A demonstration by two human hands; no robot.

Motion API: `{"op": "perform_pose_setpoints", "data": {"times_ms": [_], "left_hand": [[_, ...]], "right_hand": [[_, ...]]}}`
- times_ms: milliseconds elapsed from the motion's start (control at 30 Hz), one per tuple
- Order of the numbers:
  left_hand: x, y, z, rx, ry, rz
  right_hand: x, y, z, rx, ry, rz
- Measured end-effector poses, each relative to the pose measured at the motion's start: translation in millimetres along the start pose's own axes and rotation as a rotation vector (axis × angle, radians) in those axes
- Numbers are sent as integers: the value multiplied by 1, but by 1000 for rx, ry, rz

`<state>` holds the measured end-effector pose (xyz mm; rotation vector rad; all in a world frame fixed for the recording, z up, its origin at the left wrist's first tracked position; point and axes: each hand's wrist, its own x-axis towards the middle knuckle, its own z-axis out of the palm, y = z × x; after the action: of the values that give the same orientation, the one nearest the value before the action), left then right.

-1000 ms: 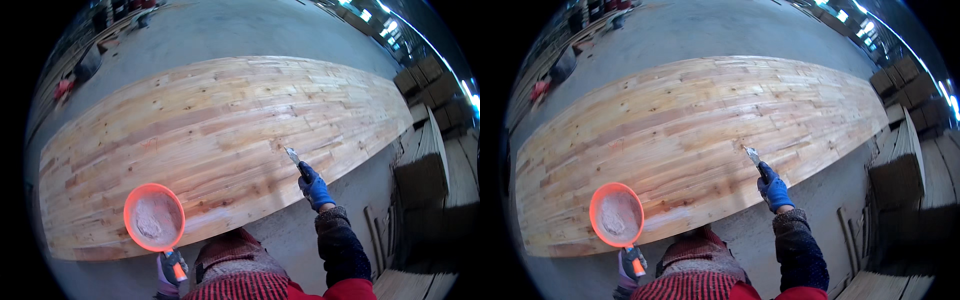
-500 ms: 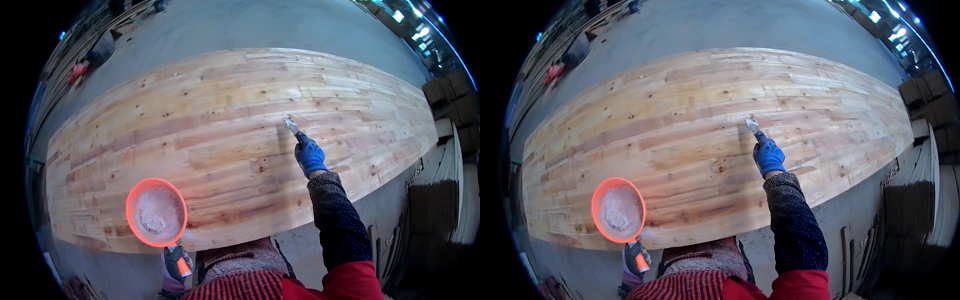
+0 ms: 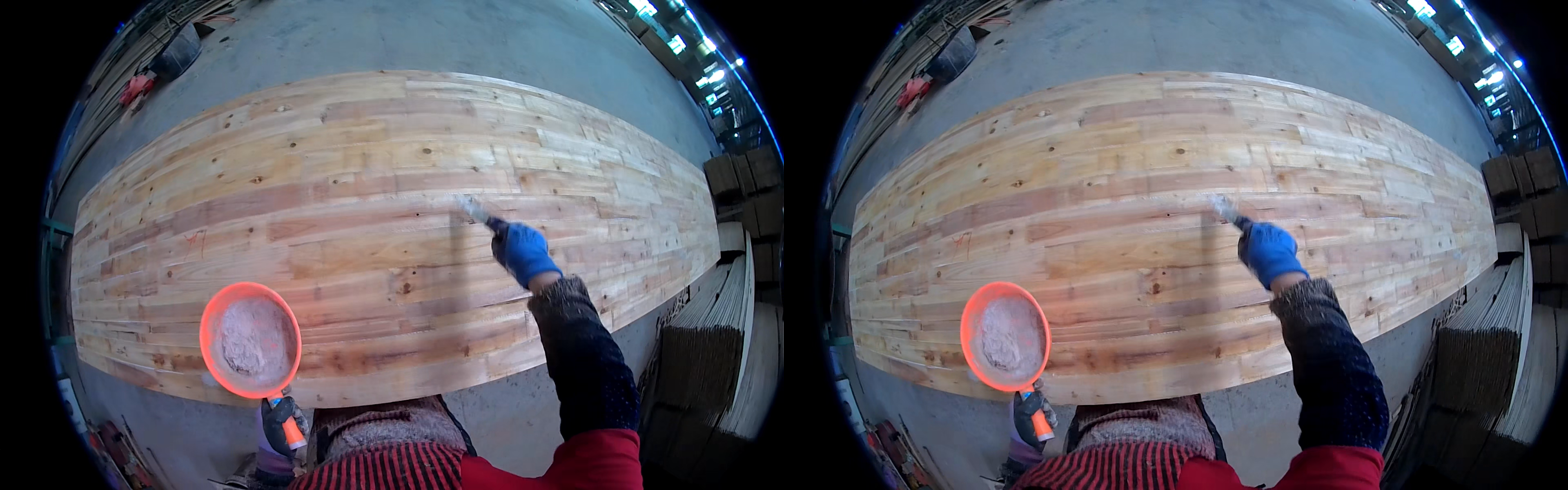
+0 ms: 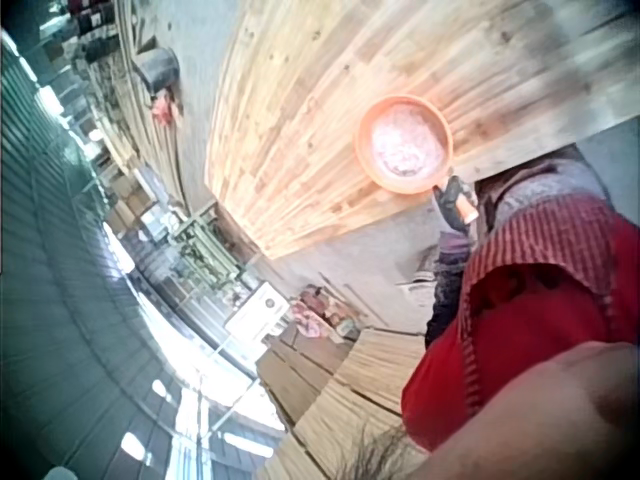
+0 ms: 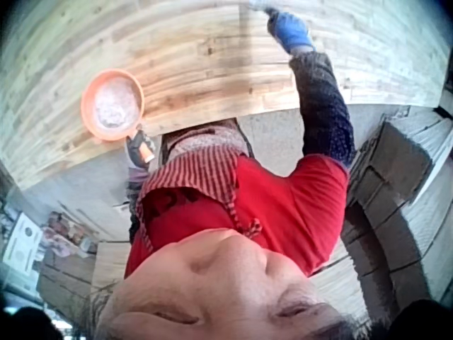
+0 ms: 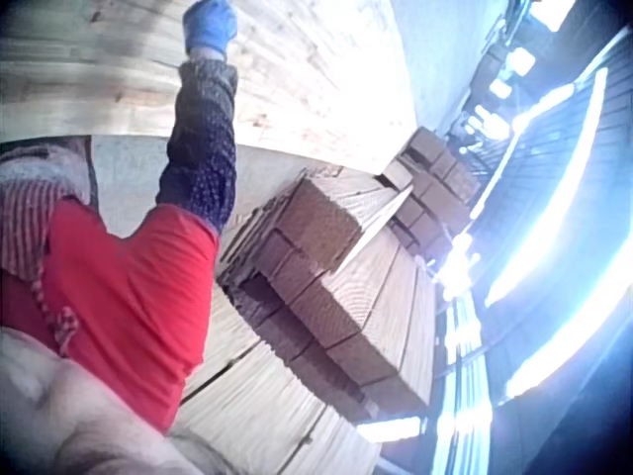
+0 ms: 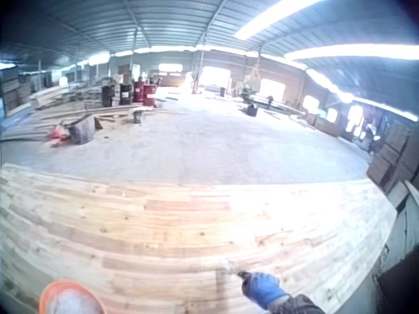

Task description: The person applies a white filler paste to the gaps and knots on a large wooden panel using a putty knife. They repeatedly scoop the filler from an orange bowl and spread it across the wood surface. After finishing the application, the person lifts the panel and places it onto a metal rack.

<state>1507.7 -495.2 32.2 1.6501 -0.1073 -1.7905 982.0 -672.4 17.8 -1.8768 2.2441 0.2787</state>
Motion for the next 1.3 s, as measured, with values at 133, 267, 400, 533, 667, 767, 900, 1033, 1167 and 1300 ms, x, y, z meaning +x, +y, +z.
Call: {"op": "perform_pose_setpoints", "data": {"times_ms": [133,267,400,533,667,767,900,1033,1167,1300], "left_hand": [[-9,13,24,12,9,-20],[-4,2,16,40,-29,-25],[-2,1,19,20,-66,12],[-4,6,21,36,-12,11],[-10,4,23,-51,22,15],[-11,5,22,-51,39,51],[-1,-5,5,-93,-25,13],[-11,1,10,-72,24,-4],[-3,-5,-4,-95,-23,14],[-11,-1,-1,-119,5,8]], "right_hand": [[17,2,31,-13,-53,126],[-4,-8,-7,1,-168,-65],[21,-9,-20,-26,-133,15],[3,-20,-9,-10,-198,-50],[-14,-57,-16,57,-134,-148],[-19,-88,4,63,-72,-117],[-11,-111,71,-41,-216,79],[-32,-125,41,-60,-390,-35],[-7,-104,-5,-80,-225,-84],[-5,-93,23,-66,-135,-100]]}}
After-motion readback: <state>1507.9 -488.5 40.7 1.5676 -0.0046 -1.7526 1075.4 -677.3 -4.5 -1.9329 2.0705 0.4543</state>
